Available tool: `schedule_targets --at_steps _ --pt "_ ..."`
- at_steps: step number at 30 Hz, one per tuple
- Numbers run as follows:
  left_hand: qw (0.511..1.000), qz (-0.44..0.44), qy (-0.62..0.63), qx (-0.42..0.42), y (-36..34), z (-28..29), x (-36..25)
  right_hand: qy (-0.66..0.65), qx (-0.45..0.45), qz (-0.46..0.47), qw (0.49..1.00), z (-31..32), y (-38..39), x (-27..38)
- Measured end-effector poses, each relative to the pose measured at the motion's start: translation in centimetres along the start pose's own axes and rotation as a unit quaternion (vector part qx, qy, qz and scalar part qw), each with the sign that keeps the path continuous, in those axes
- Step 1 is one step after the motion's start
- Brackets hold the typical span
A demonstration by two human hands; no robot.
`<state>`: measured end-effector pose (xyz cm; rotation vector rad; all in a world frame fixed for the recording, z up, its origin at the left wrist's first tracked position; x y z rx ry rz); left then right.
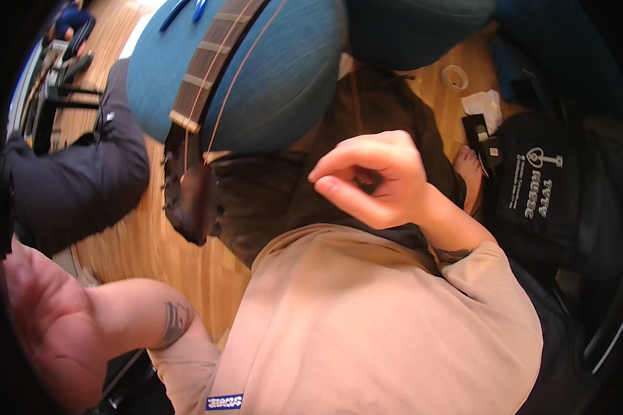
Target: The person threads a guitar string through the tuning peg hole on the headstock and winds it around the post. They use their fingers to guide the string and tighten it by turning the tuning peg, repeating the process to secure the string.
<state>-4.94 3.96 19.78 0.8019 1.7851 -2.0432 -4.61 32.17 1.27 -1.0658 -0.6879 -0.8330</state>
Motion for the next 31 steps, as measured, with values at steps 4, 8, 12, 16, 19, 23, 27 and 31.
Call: schedule_targets --at_steps 4,8,12,16,19,23,27,31 --pt "0.997 0.035 0.028 0.070 0.1 -6.1 3.1 0.015 -0.029 0.004 0.999 2.0 -0.4 -0.2" --pt "0.970 0.093 0.094 0.202 4.3 -12.9 5.4 0.080 -0.098 0.025 0.992 7.0 -0.2 -2.3" --pt "0.927 0.223 0.119 0.276 7.8 -17.1 8.0 0.063 -0.353 -0.127 0.925 17.5 0.8 -10.5" --pt "0.892 0.298 0.157 0.301 9.3 -18.6 9.7 0.423 -0.472 -0.353 0.688 32.9 9.8 -25.7" --pt "0.885 0.317 0.138 0.311 9.7 -19.0 10.8 0.427 -0.494 -0.563 0.507 37.8 14.8 -31.2" --pt "0.876 0.349 0.114 0.313 9.8 -19.6 11.9 0.385 -0.466 -0.663 0.442 39.9 16.3 -33.2" --pt "0.872 0.354 0.091 0.327 10.1 -20.2 12.6 0.373 -0.474 -0.657 0.452 43.0 19.1 -36.2" --pt "0.864 0.347 0.090 0.354 10.2 -20.5 12.8 0.411 -0.333 -0.670 0.521 46.8 20.9 -38.8"
Point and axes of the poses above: each hand's wrist, its own y-axis away from the middle knuckle, its own z-axis out of the back of the hand, x = y × z, the point moved 4 cm from there along -y, towards the middle knuckle, and after that the axes turned 7 degrees about y, right-handed, at the moved point
